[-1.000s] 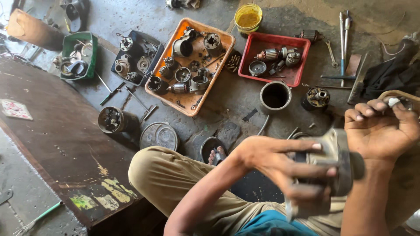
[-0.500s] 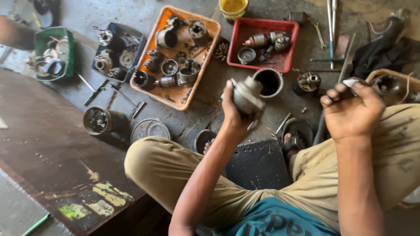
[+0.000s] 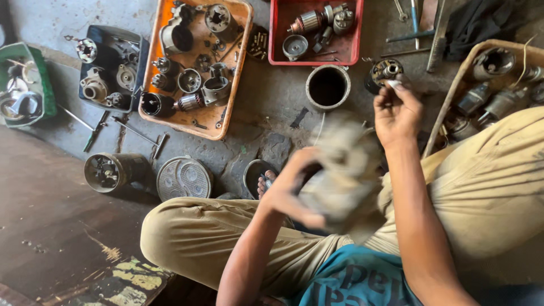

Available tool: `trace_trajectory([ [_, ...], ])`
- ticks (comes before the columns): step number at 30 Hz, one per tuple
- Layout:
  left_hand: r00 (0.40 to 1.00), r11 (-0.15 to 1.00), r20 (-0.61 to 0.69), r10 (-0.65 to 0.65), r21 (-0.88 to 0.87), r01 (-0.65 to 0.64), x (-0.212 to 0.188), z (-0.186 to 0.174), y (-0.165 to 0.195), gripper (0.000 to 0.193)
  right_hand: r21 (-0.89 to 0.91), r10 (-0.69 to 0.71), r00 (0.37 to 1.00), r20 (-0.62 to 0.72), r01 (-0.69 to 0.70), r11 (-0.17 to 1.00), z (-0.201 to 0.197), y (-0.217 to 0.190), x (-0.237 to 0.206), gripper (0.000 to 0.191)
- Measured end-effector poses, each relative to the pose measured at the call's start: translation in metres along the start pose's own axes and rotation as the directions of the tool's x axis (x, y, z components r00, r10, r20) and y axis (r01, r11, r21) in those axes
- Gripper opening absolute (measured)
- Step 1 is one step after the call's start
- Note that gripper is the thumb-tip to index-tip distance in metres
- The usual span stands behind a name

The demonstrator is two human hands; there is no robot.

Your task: The person sits on the floor and uses a hammer and punch to drive a pin into a motor housing. They then apply grease to the housing and continue hammering the pin into place.

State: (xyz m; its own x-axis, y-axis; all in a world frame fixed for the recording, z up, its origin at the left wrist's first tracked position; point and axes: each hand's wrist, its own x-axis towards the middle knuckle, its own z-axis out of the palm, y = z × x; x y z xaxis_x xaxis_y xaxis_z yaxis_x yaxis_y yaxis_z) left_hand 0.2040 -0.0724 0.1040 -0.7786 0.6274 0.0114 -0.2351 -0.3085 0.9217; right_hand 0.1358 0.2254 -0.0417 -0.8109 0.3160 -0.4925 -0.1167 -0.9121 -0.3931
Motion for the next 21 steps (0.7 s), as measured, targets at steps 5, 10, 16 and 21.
trace_trajectory([
  [5,0.872,0.973,-0.489,0.031,0.215,0.087,0.009,-0.025,0.034,0.085,-0.049,-0.023,0.999,0.035,0.024,0.999,-0.005,0.027,0.013,0.014],
  [10,0.791,0.387,-0.605,0.095,0.754,0.53,0.049,-0.035,0.072,0.074,-0.239,-0.113,0.99,-0.088,0.089,0.967,-0.021,0.053,0.018,0.019],
  [16,0.656,-0.066,-0.524,-0.543,0.805,0.589,0.07,-0.04,0.064,0.067,-0.441,-0.149,0.977,-0.15,0.068,0.895,-0.027,0.056,0.044,0.014],
  [21,0.931,0.837,0.123,-0.344,0.489,0.245,0.072,-0.056,0.022,0.078,-0.357,-0.167,0.966,-0.199,0.088,0.93,-0.034,0.07,0.065,0.013],
])
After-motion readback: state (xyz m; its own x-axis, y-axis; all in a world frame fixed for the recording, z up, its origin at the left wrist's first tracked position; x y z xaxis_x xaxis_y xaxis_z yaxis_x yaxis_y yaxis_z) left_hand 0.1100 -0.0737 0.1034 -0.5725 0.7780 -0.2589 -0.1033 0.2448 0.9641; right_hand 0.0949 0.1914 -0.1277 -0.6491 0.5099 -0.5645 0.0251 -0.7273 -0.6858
